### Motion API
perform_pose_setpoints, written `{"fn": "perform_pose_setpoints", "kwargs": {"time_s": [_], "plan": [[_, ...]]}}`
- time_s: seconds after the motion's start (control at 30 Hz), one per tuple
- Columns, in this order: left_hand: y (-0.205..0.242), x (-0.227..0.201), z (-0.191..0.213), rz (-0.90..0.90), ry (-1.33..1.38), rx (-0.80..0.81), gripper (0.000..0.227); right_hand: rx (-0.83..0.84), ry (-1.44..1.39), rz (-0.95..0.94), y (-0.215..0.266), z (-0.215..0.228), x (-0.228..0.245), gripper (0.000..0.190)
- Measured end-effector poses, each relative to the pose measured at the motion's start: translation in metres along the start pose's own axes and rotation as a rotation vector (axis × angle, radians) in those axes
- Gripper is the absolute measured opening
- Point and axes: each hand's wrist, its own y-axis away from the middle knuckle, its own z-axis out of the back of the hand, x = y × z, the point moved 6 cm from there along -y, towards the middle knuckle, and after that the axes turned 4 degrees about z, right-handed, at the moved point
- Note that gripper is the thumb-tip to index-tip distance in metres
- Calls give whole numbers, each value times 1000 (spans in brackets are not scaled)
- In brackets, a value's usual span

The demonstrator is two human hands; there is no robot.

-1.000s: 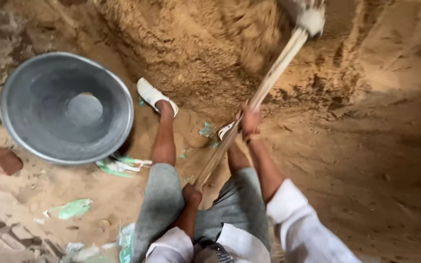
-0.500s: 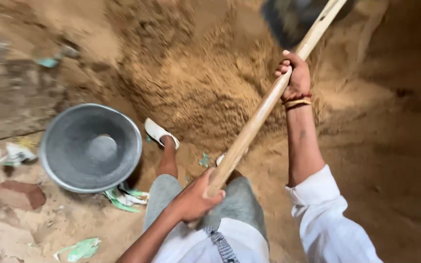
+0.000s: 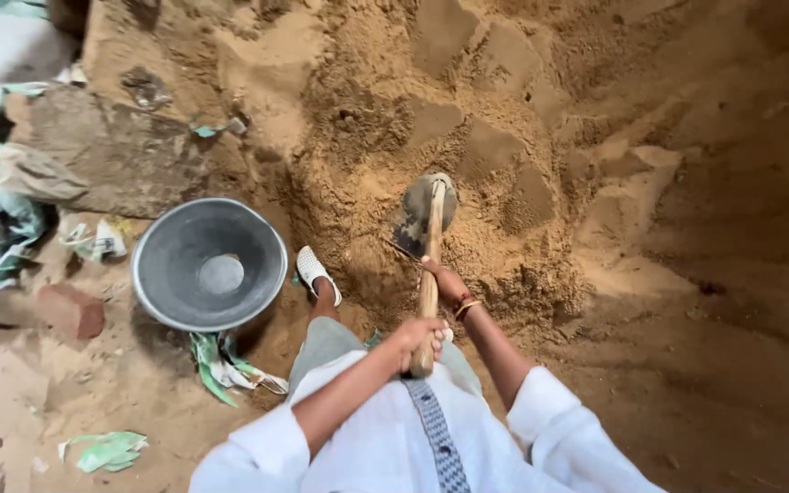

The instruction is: The person digs sand from the face of an earthen pit using a long-handled hoe, repeatedly striking and prying the sand wall so loose sand falls, then scoops the collected sand into a wide metal basin on the ground. They reposition the basin and continue loosening the sand wall throughout the clip.

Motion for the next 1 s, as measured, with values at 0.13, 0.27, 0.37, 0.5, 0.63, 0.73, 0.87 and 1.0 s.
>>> {"fn": "perform_pose_setpoints", "kwargs": {"time_s": [0.13,0.27,0.37,0.5,0.63,0.73,0.87,1.0], "plan": [[-35,-11,8,6,-98,1,15,-63,233,65,29,20,21,35],[-57,-13,17,-36,-198,10,18,126,140,226,51,34,-2,33],[-73,-16,9,-4,-133,253,12,182,102,270,126,15,16,34],[-78,-30,5,-71,-266,163,15,103,159,287,192,-3,21,49],[-100,-35,1,-116,-434,252,37,-7,409,357,243,-45,46,54],[-117,-21,19,-233,-382,349,32,-100,625,433,232,-82,34,59],[-90,-36,82,-239,-467,202,42,-181,775,273,237,-144,37,52],[-56,-66,196,-217,-310,230,51,-401,858,454,233,-184,56,31]]}}
